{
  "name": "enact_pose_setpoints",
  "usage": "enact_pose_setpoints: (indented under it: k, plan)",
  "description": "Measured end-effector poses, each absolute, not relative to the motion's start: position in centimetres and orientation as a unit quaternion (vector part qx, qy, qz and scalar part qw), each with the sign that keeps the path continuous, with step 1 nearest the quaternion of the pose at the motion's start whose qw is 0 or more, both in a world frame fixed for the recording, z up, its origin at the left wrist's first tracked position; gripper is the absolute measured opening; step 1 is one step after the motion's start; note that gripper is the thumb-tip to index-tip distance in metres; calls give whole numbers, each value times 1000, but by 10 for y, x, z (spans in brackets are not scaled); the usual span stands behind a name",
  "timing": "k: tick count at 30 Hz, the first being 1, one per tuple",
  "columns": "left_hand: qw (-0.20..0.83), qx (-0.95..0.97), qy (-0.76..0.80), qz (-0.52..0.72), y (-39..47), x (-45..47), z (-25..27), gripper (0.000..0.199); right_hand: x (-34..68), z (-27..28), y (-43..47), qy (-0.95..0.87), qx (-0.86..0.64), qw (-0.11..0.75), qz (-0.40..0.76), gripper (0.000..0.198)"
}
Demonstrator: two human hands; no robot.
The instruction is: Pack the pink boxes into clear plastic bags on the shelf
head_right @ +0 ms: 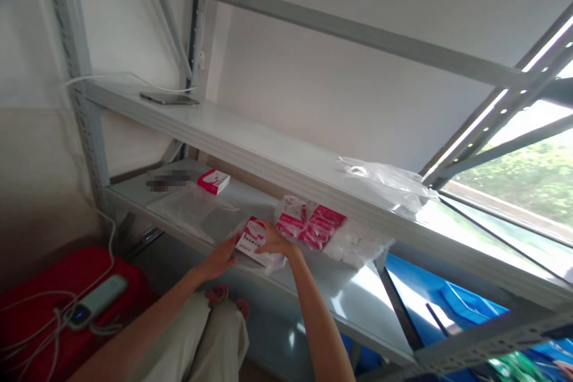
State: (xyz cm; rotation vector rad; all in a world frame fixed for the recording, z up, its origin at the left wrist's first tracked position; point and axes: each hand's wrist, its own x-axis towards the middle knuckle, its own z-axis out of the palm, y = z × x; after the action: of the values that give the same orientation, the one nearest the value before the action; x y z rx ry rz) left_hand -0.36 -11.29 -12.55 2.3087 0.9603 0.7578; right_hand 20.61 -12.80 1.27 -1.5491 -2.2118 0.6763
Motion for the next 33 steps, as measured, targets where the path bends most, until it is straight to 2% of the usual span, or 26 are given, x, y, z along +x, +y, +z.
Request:
enact_pose_setpoints:
  k: [4,8,11,14,16,21,23,26,30,33]
  plan:
    - [291,852,350,259,-116,-3,-112,68,206,40,-134,-789,-499,223,282,85]
    - [369,790,309,379,-122,-6,-85,53,197,74,-137,-803,-481,226,269,80]
    - [517,647,276,487,-121,-14,-62,48,182,97,-138,-833,-456,210,234,80]
    - [703,442,249,498,-116,-30,-38,65,162,111,-134,-877,-428,146,159,83]
    - [759,371,237,480,-111,-43,-25,74,146,116,-127,-906,-397,96,107,87]
    - [678,392,295,548,-96,-64,-10,88,108,110,-95,-948,-314,36,31,77]
    - [649,366,313,589,-83,-69,-10,83,94,100,-79,-945,-323,49,-7,75]
    - [623,320,306,645,-57,-76,-9,68,76,76,-55,-906,-407,112,-25,82]
    - [593,304,289,687,-14,-83,-2,57,57,39,-17,-848,-483,216,44,107]
    - [592,301,281,693,19,-80,0,52,44,18,14,-791,-503,344,61,96]
